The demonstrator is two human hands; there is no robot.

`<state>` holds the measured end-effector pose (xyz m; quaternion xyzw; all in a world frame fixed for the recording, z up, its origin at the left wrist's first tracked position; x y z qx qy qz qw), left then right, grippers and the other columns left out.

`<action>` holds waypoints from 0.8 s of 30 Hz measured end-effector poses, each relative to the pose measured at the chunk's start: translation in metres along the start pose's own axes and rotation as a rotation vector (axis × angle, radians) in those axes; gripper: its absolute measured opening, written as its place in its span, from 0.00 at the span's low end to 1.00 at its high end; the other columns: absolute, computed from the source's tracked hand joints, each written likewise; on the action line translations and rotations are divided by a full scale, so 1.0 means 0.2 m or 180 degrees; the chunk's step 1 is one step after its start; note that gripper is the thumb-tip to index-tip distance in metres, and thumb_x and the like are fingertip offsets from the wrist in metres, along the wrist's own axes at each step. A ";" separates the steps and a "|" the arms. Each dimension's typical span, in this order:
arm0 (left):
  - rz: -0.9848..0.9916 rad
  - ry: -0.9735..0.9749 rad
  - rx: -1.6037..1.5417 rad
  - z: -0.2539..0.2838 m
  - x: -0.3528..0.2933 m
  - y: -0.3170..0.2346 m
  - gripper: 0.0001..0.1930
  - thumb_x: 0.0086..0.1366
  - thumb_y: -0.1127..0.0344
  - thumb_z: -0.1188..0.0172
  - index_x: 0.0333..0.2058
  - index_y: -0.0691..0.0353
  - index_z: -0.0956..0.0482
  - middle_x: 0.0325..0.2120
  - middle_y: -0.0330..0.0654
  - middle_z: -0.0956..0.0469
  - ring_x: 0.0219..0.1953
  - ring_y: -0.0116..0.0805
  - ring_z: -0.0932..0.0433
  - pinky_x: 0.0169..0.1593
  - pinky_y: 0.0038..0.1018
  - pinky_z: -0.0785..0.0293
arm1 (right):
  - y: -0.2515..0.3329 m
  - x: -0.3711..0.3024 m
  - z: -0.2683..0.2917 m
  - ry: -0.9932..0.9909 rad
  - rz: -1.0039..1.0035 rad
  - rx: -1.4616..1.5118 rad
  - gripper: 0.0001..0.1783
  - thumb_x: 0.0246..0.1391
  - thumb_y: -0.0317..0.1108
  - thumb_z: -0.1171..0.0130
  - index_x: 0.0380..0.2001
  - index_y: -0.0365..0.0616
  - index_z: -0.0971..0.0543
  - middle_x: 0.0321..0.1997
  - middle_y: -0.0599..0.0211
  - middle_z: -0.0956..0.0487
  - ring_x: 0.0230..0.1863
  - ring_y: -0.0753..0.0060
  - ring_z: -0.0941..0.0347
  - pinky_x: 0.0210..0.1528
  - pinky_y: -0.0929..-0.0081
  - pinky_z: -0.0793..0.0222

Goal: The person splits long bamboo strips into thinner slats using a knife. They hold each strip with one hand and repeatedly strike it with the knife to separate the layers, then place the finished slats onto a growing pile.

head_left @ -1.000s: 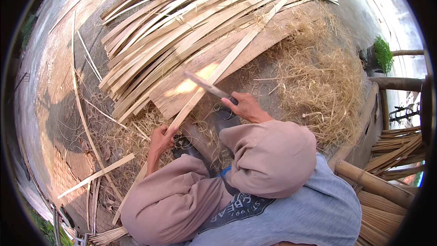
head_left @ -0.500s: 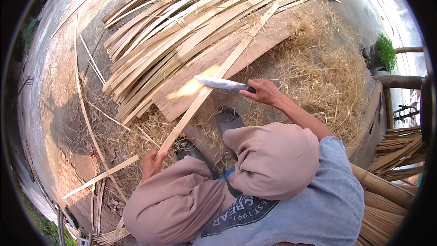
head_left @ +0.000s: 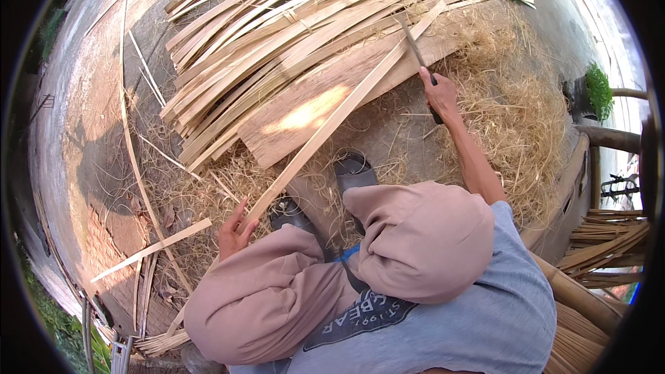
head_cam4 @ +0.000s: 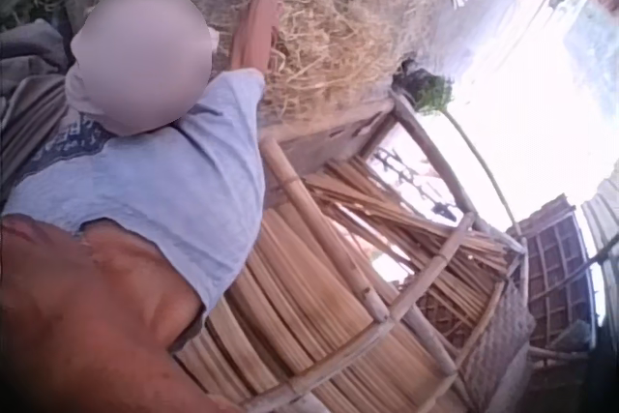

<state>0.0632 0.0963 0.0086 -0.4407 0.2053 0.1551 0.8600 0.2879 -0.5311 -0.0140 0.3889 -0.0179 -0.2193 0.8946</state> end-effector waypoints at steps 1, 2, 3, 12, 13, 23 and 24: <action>-0.0770 -0.0235 0.0297 -0.05 0.04 -0.20 0.29 0.65 0.65 0.28 0.64 0.50 0.23 0.32 0.43 0.17 0.31 0.29 0.20 0.36 0.28 0.25 | 0.14 -0.14 -0.15 0.0288 0.0152 -0.0207 0.39 0.66 0.64 0.44 0.17 0.36 0.27 0.12 0.59 0.32 0.17 0.67 0.36 0.23 0.59 0.38; -0.1544 -0.0464 0.0600 -0.12 0.05 -0.39 0.30 0.66 0.66 0.30 0.66 0.48 0.25 0.38 0.48 0.13 0.35 0.34 0.15 0.40 0.30 0.22 | 0.26 -0.33 -0.28 0.0591 0.0204 0.0046 0.38 0.65 0.62 0.41 0.18 0.35 0.27 0.13 0.58 0.31 0.18 0.67 0.35 0.23 0.59 0.38; -0.1406 -0.0349 0.0821 -0.21 0.14 -0.47 0.27 0.67 0.65 0.31 0.65 0.50 0.23 0.40 0.49 0.13 0.37 0.35 0.15 0.42 0.31 0.22 | 0.33 -0.50 -0.34 0.0691 0.0483 0.0028 0.35 0.64 0.61 0.39 0.20 0.35 0.25 0.14 0.56 0.30 0.18 0.66 0.35 0.23 0.60 0.37; -0.0534 0.0103 0.0366 -0.23 0.23 -0.42 0.18 0.74 0.57 0.39 0.59 0.54 0.18 0.51 0.48 0.15 0.51 0.39 0.15 0.53 0.31 0.22 | 0.26 -0.47 -0.27 0.0552 0.0808 -0.0496 0.35 0.63 0.62 0.39 0.20 0.39 0.24 0.16 0.53 0.25 0.18 0.53 0.28 0.23 0.57 0.34; -0.0597 0.0080 0.0342 -0.25 0.25 -0.43 0.18 0.73 0.56 0.39 0.59 0.51 0.18 0.49 0.45 0.14 0.48 0.39 0.14 0.51 0.32 0.22 | 0.19 -0.28 -0.10 0.0053 0.0776 -0.0525 0.36 0.64 0.62 0.40 0.20 0.37 0.25 0.15 0.53 0.26 0.17 0.56 0.28 0.23 0.57 0.35; -0.1072 -0.0056 0.0265 -0.19 0.17 -0.34 0.18 0.76 0.54 0.43 0.59 0.48 0.18 0.48 0.47 0.14 0.43 0.43 0.12 0.48 0.33 0.21 | 0.53 -0.77 -0.41 0.0928 0.2297 -0.0611 0.33 0.65 0.63 0.41 0.22 0.42 0.25 0.15 0.60 0.25 0.17 0.60 0.29 0.23 0.57 0.32; -0.0875 0.0016 0.0364 -0.19 0.17 -0.27 0.18 0.76 0.53 0.44 0.60 0.47 0.19 0.48 0.48 0.14 0.42 0.45 0.12 0.47 0.34 0.21 | 0.42 -0.59 -0.36 0.0791 0.1672 -0.0537 0.33 0.65 0.63 0.42 0.23 0.41 0.26 0.16 0.59 0.25 0.17 0.58 0.29 0.24 0.57 0.31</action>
Point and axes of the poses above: each hand's wrist, its own x-axis towards the middle knuckle, its own z-axis out of the back of the hand, y = z × x, the point moved 10 cm from there along x, towards the middle knuckle
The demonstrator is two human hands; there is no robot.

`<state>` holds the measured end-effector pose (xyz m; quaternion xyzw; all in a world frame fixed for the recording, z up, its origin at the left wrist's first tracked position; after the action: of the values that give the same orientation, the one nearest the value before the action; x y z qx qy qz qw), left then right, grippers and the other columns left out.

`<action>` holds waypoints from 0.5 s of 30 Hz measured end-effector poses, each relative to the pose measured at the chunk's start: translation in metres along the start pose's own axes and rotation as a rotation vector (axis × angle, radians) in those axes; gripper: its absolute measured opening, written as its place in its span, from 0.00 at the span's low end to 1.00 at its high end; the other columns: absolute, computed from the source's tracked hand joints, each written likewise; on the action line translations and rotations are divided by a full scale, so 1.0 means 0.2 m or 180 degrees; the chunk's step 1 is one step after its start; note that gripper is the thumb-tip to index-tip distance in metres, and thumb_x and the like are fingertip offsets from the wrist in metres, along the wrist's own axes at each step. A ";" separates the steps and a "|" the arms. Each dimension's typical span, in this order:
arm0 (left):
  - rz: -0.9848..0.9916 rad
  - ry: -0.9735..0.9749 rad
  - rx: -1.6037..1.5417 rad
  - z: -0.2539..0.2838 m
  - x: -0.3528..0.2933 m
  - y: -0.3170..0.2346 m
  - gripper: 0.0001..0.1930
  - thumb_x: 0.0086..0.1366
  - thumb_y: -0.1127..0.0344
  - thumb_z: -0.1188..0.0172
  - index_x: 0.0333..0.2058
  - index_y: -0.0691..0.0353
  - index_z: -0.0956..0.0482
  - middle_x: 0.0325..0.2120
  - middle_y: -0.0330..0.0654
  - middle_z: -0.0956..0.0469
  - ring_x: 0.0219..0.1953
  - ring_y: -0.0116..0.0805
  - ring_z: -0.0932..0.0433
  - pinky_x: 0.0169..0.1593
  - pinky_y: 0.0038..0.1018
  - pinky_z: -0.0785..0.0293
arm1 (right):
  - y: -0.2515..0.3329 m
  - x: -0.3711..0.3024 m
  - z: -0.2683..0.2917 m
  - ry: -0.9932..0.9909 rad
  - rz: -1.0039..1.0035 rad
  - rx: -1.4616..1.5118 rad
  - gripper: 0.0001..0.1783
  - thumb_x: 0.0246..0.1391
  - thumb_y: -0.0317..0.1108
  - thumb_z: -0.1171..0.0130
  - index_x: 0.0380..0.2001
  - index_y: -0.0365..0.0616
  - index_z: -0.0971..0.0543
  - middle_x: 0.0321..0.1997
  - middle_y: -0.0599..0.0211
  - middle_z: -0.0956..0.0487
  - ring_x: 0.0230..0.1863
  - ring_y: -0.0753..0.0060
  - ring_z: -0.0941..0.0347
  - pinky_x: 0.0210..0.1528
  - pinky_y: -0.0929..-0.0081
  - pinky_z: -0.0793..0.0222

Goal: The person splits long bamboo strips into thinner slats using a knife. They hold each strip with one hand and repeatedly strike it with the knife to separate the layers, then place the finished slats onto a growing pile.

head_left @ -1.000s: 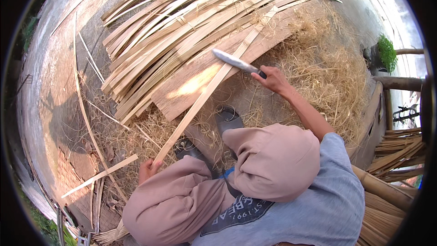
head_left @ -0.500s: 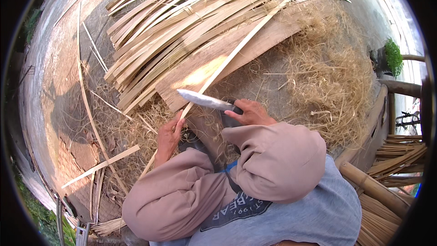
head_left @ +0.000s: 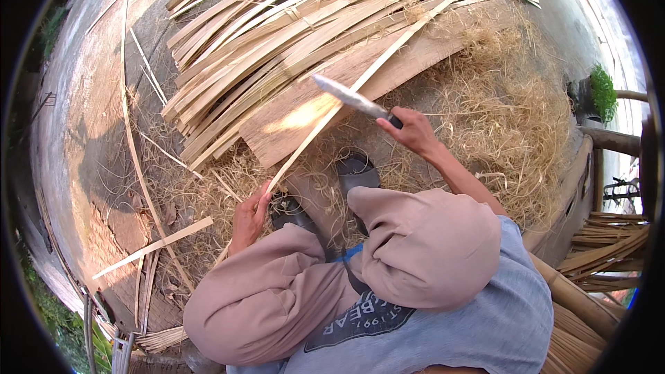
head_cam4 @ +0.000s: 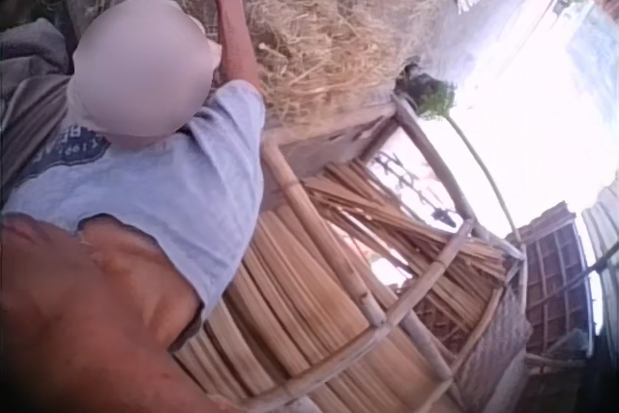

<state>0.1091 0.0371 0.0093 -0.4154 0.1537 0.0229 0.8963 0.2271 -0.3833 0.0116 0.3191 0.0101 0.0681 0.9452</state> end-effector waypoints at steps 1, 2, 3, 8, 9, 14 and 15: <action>0.0170 0.0073 0.0080 0.02 0.00 -0.04 0.18 0.76 0.53 0.45 0.60 0.47 0.19 0.48 0.48 0.15 0.41 0.47 0.13 0.46 0.35 0.21 | -0.26 0.14 0.13 -0.0130 -0.0601 0.0109 0.33 0.64 0.64 0.42 0.23 0.41 0.26 0.16 0.59 0.25 0.17 0.57 0.28 0.24 0.57 0.31; 0.0345 0.0146 0.0145 0.02 -0.01 -0.05 0.19 0.77 0.52 0.46 0.61 0.46 0.20 0.48 0.48 0.15 0.40 0.48 0.13 0.45 0.36 0.21 | -0.53 0.21 0.29 -0.0357 -0.1509 0.0190 0.34 0.65 0.63 0.42 0.21 0.41 0.25 0.15 0.61 0.25 0.18 0.59 0.26 0.23 0.59 0.30; 0.0032 0.0059 0.0199 0.00 0.04 -0.10 0.19 0.78 0.49 0.50 0.58 0.48 0.17 0.41 0.52 0.14 0.33 0.51 0.14 0.39 0.40 0.22 | -0.86 0.23 0.58 -0.1232 -0.1550 -0.0231 0.35 0.66 0.63 0.44 0.20 0.40 0.25 0.14 0.65 0.26 0.15 0.68 0.28 0.18 0.64 0.33; 0.0697 0.0473 0.0487 -0.08 -0.04 0.02 0.30 0.79 0.42 0.58 0.39 0.63 0.16 0.20 0.52 0.24 0.24 0.49 0.24 0.35 0.42 0.28 | -0.54 0.34 0.42 -0.0584 -0.1622 0.0734 0.36 0.67 0.65 0.46 0.18 0.43 0.26 0.13 0.70 0.27 0.15 0.75 0.28 0.17 0.71 0.33; 0.0773 0.0549 0.0414 -0.10 -0.02 0.00 0.30 0.80 0.43 0.58 0.38 0.63 0.16 0.19 0.52 0.25 0.24 0.49 0.25 0.35 0.42 0.28 | -0.37 0.28 0.24 -0.0041 -0.1511 0.0560 0.35 0.65 0.63 0.42 0.20 0.39 0.22 0.13 0.62 0.26 0.16 0.67 0.27 0.20 0.60 0.33; 0.0429 0.0180 0.0472 -0.09 0.05 -0.08 0.29 0.80 0.45 0.58 0.35 0.65 0.18 0.20 0.50 0.24 0.25 0.50 0.23 0.33 0.41 0.28 | 0.61 -0.31 -0.37 0.1140 0.0353 0.0039 0.32 0.62 0.62 0.38 0.27 0.38 0.22 0.23 0.48 0.21 0.25 0.48 0.22 0.32 0.53 0.26; 0.0461 0.0197 0.0466 -0.09 0.04 -0.07 0.29 0.80 0.45 0.58 0.35 0.65 0.18 0.20 0.51 0.23 0.25 0.51 0.22 0.33 0.41 0.28 | 0.54 -0.28 -0.35 0.0951 0.0220 0.0043 0.32 0.62 0.62 0.38 0.27 0.38 0.22 0.23 0.48 0.21 0.26 0.48 0.22 0.32 0.54 0.26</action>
<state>0.1149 0.0134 0.0056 -0.3370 0.2122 0.0634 0.9151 0.1536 -0.2643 0.0203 0.3120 0.1401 0.1472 0.9281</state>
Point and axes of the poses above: each hand's wrist, its own x-axis towards the middle knuckle, its own z-axis out of the back of the hand, y = z × x, the point moved 10 cm from there along x, towards the middle knuckle
